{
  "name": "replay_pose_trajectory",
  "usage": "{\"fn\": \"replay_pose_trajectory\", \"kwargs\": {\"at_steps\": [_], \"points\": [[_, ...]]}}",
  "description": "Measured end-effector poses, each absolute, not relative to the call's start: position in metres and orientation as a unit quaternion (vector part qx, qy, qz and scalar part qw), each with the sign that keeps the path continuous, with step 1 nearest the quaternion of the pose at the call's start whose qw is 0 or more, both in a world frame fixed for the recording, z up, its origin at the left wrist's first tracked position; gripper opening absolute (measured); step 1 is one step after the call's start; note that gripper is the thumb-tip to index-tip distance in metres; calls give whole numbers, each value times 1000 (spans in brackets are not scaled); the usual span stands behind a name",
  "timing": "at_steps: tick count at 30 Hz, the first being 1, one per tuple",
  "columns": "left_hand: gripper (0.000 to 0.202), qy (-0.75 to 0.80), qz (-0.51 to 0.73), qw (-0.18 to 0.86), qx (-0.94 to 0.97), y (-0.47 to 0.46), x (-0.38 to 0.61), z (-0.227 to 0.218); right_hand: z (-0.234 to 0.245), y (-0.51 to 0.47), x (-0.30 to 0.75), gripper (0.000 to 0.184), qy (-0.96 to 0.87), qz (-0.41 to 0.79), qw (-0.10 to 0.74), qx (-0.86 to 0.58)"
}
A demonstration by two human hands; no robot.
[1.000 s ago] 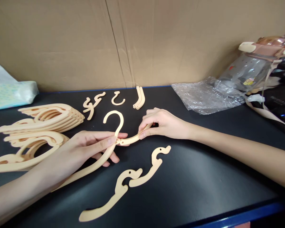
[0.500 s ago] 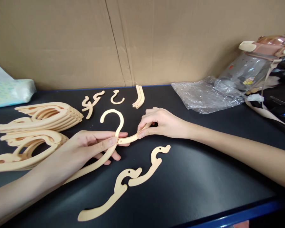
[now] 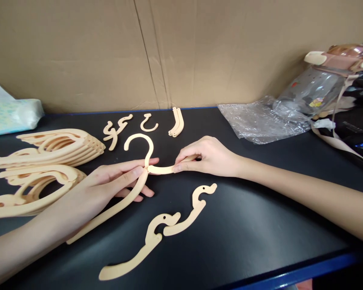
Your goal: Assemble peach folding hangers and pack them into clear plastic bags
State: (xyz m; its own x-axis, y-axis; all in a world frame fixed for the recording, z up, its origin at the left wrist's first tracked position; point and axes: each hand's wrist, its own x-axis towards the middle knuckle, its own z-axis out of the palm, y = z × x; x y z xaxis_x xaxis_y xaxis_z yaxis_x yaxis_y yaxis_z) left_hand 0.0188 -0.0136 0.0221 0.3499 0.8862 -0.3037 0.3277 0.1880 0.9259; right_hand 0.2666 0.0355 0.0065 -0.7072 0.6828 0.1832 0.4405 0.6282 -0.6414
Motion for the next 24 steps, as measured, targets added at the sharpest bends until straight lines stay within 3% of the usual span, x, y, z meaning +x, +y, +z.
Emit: {"fn": "replay_pose_trajectory", "kwargs": {"at_steps": [9, 14, 18, 24], "points": [[48, 494, 233, 588, 597, -14, 18, 21, 1, 38, 268, 42, -815, 303, 243, -431], [57, 491, 223, 554, 634, -18, 16, 16, 2, 40, 265, 53, -813, 244, 234, -474], [37, 512, 176, 443, 714, -22, 12, 16, 0, 39, 263, 60, -868, 116, 221, -430], [21, 448, 180, 164, 860, -31, 9, 12, 0, 36, 263, 69, -900, 37, 195, -388]]}}
